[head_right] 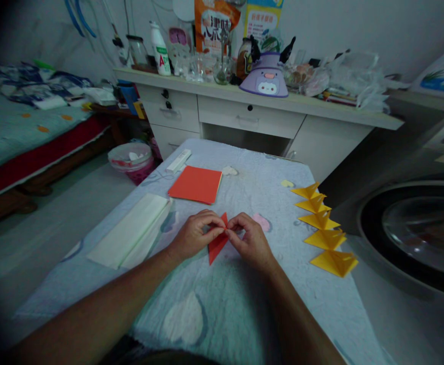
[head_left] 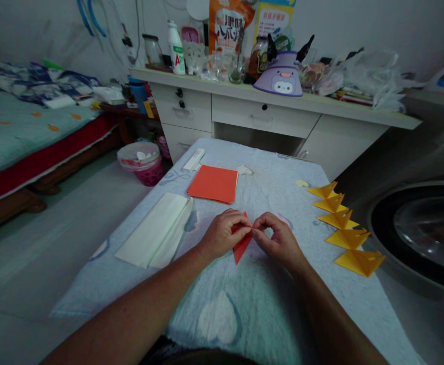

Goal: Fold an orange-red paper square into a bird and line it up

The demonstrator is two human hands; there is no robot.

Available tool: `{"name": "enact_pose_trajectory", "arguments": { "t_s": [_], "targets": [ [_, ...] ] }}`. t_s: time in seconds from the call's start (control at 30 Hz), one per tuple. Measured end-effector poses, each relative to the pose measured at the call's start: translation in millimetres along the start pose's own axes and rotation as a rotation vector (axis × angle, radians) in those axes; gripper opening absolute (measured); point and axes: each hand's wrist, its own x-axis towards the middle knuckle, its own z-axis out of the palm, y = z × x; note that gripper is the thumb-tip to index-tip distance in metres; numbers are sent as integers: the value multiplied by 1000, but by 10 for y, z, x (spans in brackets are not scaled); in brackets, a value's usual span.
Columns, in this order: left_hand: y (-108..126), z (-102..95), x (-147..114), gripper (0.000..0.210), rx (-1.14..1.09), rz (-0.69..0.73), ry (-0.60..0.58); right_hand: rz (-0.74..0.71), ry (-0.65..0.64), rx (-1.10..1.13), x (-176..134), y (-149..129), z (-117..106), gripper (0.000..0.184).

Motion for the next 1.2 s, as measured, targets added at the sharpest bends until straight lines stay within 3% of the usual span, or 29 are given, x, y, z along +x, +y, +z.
{"name": "enact_pose_trajectory", "arguments": {
  "t_s": [1.2],
  "targets": [
    [24, -9, -11, 8, -4, 25, 7, 228, -74, 454, -27, 63, 58, 23]
  ]
}}
